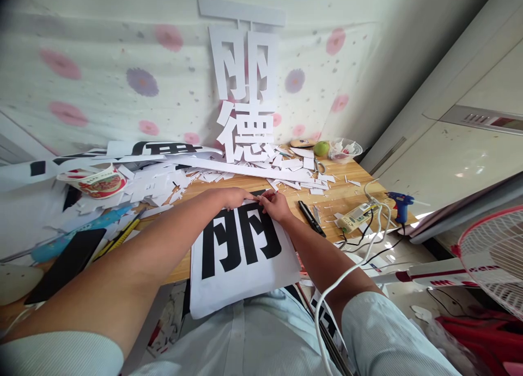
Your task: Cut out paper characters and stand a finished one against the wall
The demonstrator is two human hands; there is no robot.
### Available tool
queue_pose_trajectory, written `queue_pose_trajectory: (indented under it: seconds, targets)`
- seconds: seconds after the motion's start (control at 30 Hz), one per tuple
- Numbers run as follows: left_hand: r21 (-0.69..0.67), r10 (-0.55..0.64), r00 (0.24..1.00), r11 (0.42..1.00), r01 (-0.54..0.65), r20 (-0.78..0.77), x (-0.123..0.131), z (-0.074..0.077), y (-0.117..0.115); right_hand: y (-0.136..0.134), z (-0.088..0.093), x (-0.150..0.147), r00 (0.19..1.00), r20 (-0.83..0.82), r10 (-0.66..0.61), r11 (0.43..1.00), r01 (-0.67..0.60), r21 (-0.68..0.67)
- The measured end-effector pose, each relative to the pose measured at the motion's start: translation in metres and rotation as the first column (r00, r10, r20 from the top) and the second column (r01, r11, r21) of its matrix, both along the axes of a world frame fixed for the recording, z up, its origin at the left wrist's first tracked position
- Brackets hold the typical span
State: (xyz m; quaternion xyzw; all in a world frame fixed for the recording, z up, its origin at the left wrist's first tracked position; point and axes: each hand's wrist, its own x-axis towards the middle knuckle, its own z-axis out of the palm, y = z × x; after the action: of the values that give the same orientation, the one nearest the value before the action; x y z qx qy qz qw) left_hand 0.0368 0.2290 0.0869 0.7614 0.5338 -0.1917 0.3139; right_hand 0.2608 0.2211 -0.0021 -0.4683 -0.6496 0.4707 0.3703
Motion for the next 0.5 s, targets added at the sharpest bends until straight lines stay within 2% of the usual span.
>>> queue_pose_trajectory:
  seconds: [0.17, 0.5]
  targets:
    - [-0.021, -0.023, 0.999, 0.999, 0.024, 0.046, -0.0021, -0.003, 0.0026, 0.0005, -0.0012, 0.0004, 1.0, -0.01, 0.013, 1.0, -0.013, 0.027]
    - [-0.025, -0.064, 0.998, 0.998, 0.064, -0.021, 0.0026, 0.0021, 0.0056, 0.004, -0.0008, -0.0006, 0.999, 0.024, 0.029, 0.999, -0.03, 0.019]
